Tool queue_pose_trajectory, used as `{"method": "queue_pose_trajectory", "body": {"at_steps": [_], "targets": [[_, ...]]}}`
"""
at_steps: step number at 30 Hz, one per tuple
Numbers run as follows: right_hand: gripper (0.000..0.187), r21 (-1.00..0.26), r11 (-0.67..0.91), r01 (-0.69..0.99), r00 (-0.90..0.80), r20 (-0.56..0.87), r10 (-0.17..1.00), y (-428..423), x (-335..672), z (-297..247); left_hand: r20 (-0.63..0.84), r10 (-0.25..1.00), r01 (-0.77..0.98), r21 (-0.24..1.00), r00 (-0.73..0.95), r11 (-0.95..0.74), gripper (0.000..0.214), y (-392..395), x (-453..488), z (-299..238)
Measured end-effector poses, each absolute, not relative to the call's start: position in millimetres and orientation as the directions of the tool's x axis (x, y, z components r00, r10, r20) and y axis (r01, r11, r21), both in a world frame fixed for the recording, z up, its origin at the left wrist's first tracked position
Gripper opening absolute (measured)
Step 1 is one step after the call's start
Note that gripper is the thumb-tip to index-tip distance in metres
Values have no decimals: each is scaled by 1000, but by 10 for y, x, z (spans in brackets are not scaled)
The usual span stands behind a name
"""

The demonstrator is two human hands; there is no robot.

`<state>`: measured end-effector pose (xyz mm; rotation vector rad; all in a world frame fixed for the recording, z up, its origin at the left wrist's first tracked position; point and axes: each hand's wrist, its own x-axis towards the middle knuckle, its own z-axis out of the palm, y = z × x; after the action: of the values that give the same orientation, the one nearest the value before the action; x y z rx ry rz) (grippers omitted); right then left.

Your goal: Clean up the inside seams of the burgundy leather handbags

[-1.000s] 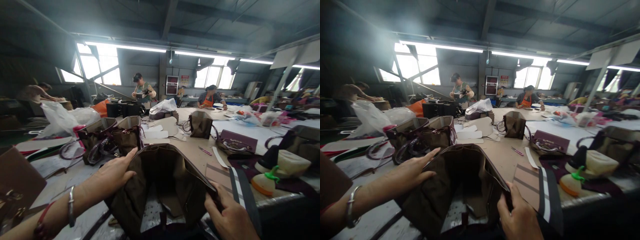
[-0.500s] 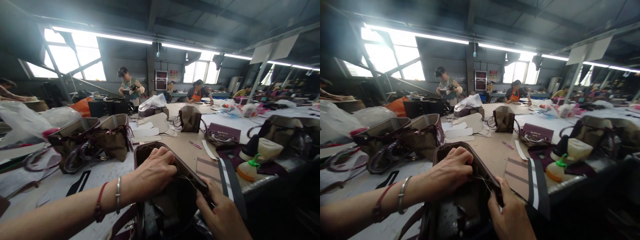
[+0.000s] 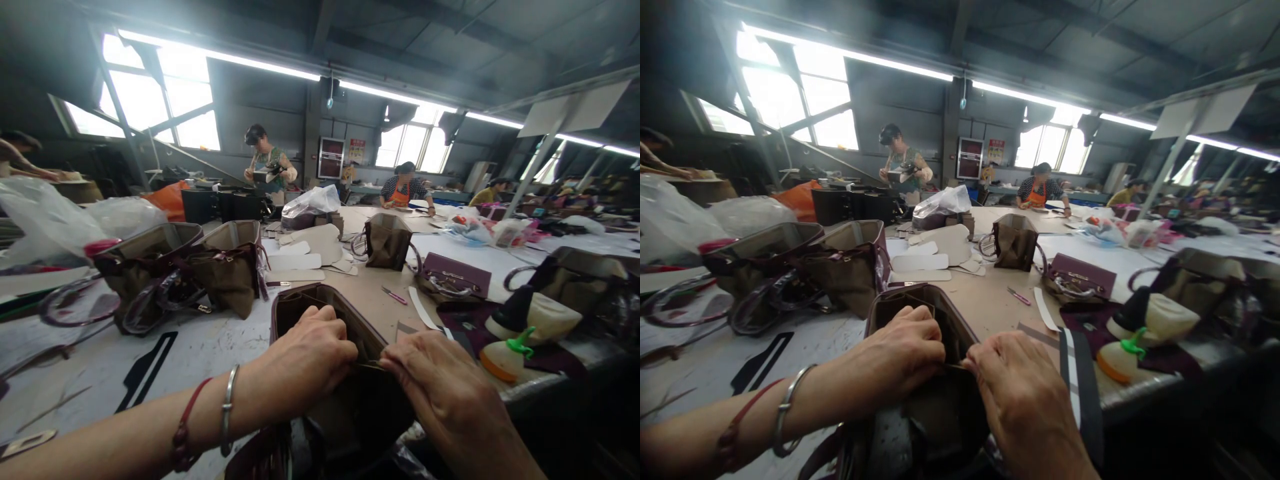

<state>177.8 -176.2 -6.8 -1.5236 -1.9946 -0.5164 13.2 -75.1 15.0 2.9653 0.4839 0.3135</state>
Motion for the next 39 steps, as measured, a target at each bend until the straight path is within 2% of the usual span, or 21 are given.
{"method": "queue_pose_trajectory", "body": {"at_steps": [6, 10, 14, 16, 23, 27, 30, 32, 35, 37, 39], "targets": [[12, -107, 105, 989, -72, 272, 960, -1364, 1617, 368, 181, 326, 299, 165, 928, -940, 19, -771, 124, 91], [11, -76, 174, 982, -164, 128, 978, -1327, 1517, 587, 219, 319, 295, 137, 922, -946, 17, -758, 127, 34], [13, 102, 218, 971, -229, 111, 967, -1580, 1620, 550, 225, 312, 285, 144, 923, -948, 22, -752, 67, 56], [8, 155, 229, 961, -247, 108, 963, -1682, 1667, 493, 233, 307, 279, 146, 923, -949, 24, -752, 40, 72], [11, 110, 275, 955, -284, 85, 955, -1497, 1605, 552, 274, 263, 238, 121, 925, -964, 19, -732, 78, -5], [10, 226, 379, 897, -407, 94, 908, -1211, 1486, 549, 279, 203, 172, 131, 938, -976, 14, -755, 105, -67], [7, 290, 450, 845, -503, 141, 853, -1009, 1363, 523, 305, 165, 144, 89, 938, -986, 15, -804, 107, -106], [11, 257, 488, 834, -535, 167, 828, -910, 1293, 539, 301, 154, 145, 51, 941, -988, 15, -836, 108, -110], [18, 56, 508, 859, -502, 280, 818, -899, 1281, 594, 288, 140, 133, 47, 947, -990, 11, -855, 114, -70], [24, -112, 477, 872, -407, 376, 832, -1028, 1363, 603, 293, 153, 145, 51, 944, -988, 7, -845, 110, -29], [29, -232, 365, 902, -259, 389, 884, -1246, 1504, 562, 289, 180, 170, 59, 940, -984, 6, -827, 93, 5]]}}
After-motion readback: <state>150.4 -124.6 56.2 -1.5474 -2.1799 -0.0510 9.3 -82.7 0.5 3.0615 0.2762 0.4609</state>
